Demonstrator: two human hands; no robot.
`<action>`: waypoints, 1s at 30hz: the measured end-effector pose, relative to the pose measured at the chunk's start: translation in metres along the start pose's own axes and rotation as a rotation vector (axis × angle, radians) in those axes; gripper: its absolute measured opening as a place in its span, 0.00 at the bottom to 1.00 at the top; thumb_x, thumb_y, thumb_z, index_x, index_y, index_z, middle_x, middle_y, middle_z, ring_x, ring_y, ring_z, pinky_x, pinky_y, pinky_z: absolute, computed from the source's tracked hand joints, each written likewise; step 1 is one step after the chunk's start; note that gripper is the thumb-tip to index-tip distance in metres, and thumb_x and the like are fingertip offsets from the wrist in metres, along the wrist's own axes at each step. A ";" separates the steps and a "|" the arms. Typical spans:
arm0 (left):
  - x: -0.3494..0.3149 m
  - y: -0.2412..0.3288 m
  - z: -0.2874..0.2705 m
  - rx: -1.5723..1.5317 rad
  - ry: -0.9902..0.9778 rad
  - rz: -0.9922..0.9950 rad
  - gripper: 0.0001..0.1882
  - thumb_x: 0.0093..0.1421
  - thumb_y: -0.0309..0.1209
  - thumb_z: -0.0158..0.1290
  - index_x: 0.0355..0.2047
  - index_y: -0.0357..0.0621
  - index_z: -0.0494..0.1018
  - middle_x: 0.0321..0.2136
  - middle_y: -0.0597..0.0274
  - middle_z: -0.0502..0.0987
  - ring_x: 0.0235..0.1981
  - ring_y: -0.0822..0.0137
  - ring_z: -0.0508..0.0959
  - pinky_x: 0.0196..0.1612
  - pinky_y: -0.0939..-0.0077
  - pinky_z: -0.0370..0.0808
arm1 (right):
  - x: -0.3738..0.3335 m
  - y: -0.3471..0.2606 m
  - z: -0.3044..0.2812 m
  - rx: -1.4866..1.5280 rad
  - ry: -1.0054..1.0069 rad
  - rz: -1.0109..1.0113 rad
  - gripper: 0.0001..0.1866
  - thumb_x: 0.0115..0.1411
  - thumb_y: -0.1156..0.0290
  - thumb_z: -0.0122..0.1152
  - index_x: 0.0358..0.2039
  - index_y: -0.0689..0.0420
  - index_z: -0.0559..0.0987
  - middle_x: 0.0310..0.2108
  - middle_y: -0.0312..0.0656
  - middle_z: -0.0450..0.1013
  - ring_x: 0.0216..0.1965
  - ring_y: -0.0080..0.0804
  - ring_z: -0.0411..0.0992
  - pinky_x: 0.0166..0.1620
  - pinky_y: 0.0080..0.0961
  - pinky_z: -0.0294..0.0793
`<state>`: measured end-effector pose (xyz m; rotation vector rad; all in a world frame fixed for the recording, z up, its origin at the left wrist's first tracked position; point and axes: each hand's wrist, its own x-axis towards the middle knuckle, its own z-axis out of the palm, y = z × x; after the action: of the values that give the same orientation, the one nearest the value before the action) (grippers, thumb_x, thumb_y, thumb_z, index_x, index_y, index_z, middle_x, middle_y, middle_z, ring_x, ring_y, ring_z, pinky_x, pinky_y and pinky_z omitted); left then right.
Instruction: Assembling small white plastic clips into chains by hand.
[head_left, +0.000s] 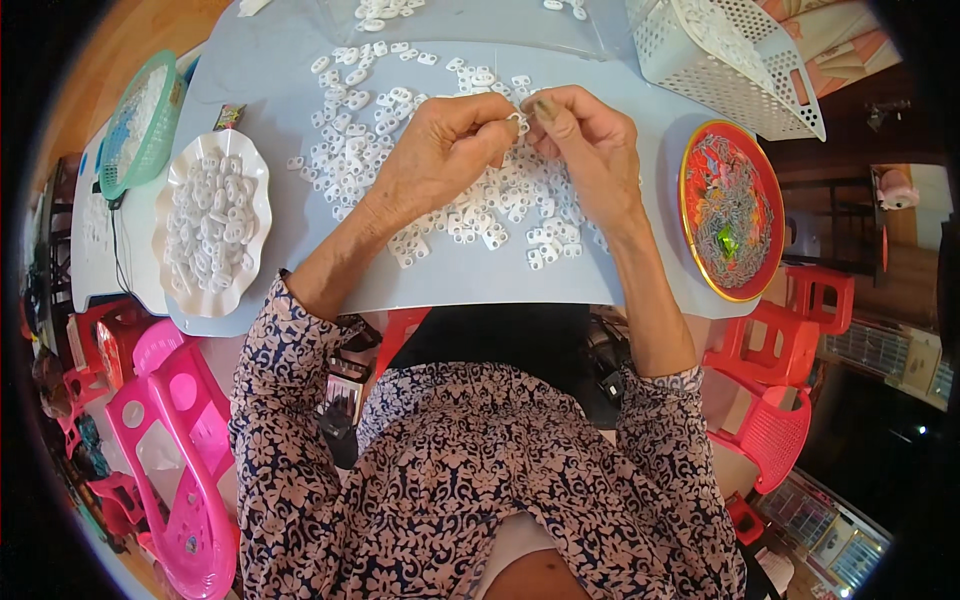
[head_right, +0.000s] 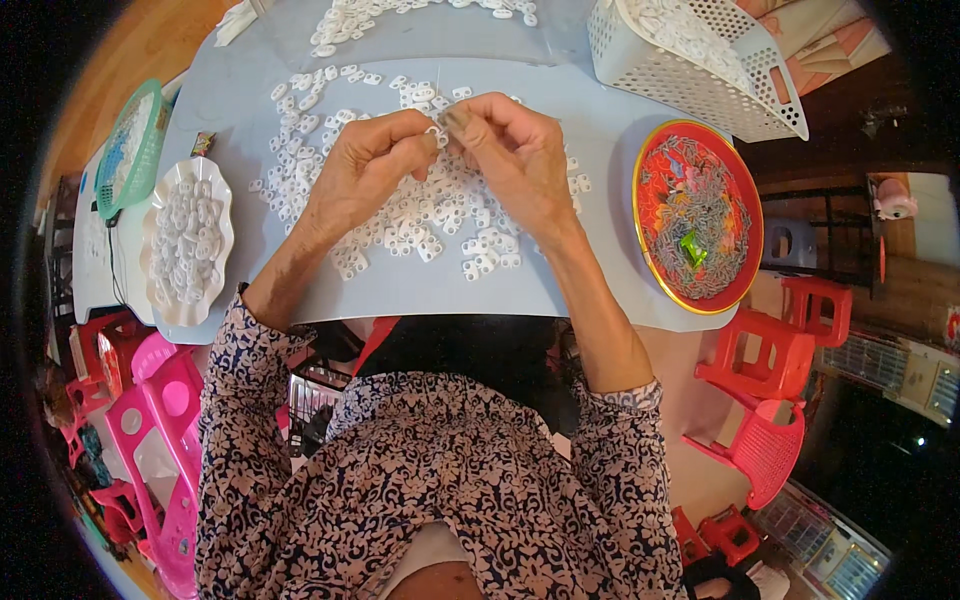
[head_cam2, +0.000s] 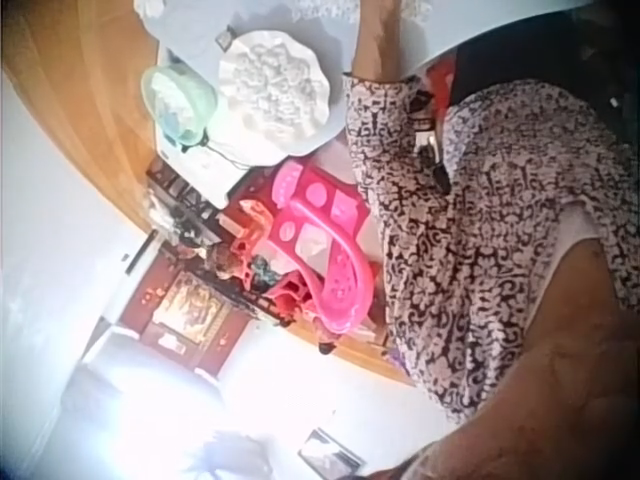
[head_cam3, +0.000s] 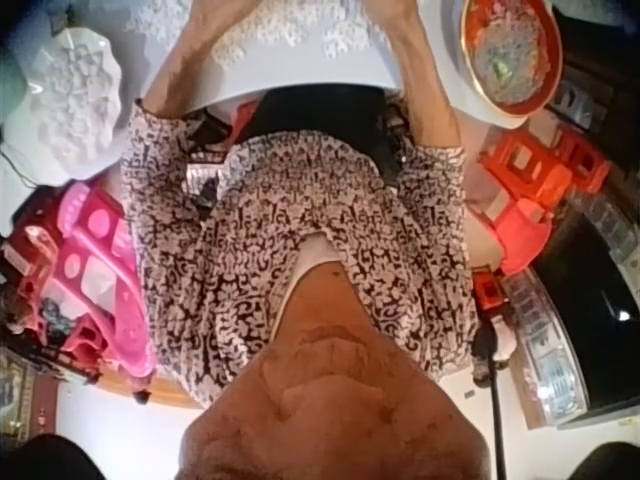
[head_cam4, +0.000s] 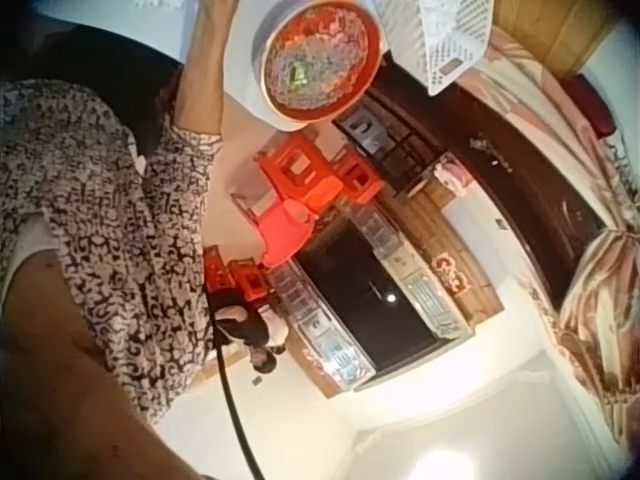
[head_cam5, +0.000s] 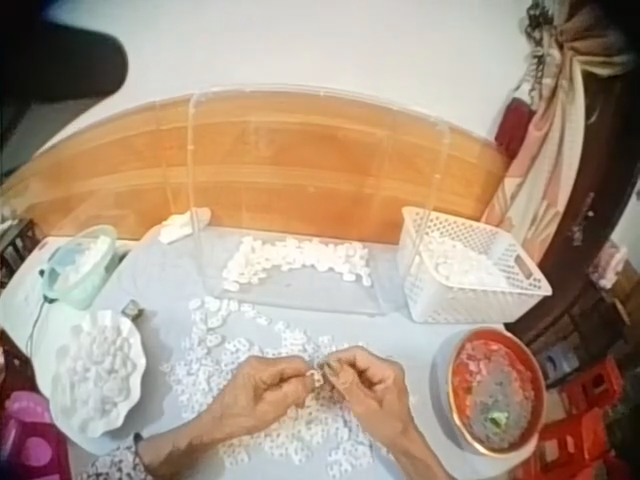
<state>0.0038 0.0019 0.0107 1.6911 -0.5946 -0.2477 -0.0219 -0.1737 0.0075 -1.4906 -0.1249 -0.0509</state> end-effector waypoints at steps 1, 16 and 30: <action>0.000 0.001 0.000 -0.001 0.000 -0.001 0.10 0.58 0.28 0.45 0.23 0.37 0.70 0.15 0.69 0.68 0.19 0.79 0.65 0.23 0.81 0.63 | 0.000 0.002 0.000 -0.018 -0.011 -0.021 0.08 0.60 0.70 0.59 0.31 0.62 0.78 0.22 0.31 0.72 0.24 0.13 0.65 0.28 0.12 0.65; 0.006 -0.002 -0.005 0.033 -0.004 0.019 0.10 0.61 0.30 0.46 0.26 0.38 0.72 0.17 0.70 0.70 0.19 0.79 0.64 0.22 0.81 0.62 | 0.001 0.006 0.003 0.005 0.063 -0.110 0.07 0.59 0.73 0.60 0.32 0.64 0.78 0.25 0.35 0.74 0.25 0.15 0.69 0.31 0.13 0.70; 0.002 -0.001 -0.023 0.658 0.079 0.253 0.04 0.52 0.25 0.54 0.28 0.37 0.74 0.23 0.53 0.72 0.33 0.53 0.70 0.39 0.63 0.69 | 0.003 0.004 -0.006 0.014 0.181 -0.032 0.08 0.59 0.73 0.59 0.37 0.64 0.79 0.24 0.34 0.72 0.25 0.17 0.66 0.32 0.14 0.67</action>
<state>0.0163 0.0212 0.0154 2.2116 -0.8849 0.2243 -0.0179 -0.1792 0.0034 -1.4628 -0.0033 -0.2094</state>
